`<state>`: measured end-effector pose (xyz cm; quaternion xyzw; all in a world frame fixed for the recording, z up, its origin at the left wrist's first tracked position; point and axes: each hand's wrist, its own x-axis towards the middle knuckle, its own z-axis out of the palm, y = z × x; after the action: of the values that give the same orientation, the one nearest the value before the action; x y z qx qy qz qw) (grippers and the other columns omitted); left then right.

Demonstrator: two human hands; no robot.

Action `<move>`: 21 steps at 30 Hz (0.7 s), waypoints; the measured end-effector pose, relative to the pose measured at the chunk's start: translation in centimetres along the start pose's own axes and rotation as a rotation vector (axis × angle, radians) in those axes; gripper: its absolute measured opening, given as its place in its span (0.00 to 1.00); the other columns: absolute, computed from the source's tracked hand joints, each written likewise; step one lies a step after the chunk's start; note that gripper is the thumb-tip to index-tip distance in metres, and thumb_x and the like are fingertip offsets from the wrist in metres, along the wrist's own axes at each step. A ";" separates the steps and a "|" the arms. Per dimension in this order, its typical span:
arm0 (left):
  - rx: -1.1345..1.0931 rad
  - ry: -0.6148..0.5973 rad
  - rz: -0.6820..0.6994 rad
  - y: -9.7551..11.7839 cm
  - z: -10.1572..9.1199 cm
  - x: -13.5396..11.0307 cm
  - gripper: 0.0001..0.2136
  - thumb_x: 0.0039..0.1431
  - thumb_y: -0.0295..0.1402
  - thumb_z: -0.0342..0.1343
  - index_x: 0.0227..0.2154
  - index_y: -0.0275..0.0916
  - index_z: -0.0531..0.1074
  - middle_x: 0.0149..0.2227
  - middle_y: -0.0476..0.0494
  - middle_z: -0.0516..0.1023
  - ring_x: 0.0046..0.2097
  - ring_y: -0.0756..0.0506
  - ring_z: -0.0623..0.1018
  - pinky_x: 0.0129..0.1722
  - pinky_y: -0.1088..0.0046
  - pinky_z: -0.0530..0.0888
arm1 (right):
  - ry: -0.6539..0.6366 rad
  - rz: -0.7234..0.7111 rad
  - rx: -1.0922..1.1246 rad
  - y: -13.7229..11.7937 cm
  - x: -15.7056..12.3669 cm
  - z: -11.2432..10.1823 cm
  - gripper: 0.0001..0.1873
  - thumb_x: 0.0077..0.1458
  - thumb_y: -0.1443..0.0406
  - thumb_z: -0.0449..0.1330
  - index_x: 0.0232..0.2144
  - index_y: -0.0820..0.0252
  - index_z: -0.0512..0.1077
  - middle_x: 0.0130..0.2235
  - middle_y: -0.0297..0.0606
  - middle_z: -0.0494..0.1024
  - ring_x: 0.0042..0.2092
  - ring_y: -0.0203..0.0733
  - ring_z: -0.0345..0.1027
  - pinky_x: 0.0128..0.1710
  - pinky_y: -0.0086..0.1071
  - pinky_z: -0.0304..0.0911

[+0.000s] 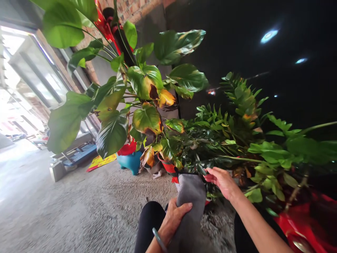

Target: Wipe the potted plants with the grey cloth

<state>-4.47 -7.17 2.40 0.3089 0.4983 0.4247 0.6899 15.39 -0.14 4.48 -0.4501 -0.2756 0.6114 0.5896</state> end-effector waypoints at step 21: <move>0.096 0.220 0.339 8.3 2.7 0.6 0.16 0.29 0.41 0.70 0.21 0.35 0.75 0.16 0.47 0.75 0.18 0.48 0.70 0.19 0.73 0.68 | 0.093 -0.111 -0.400 4.1 -0.4 -1.6 0.17 0.32 0.50 0.59 0.10 0.52 0.60 0.13 0.31 0.66 0.21 0.41 0.67 0.24 0.34 0.61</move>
<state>-4.11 -2.89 10.02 0.3726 0.5311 0.5418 0.5343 14.77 -1.43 0.30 -0.5702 -0.3884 0.4894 0.5334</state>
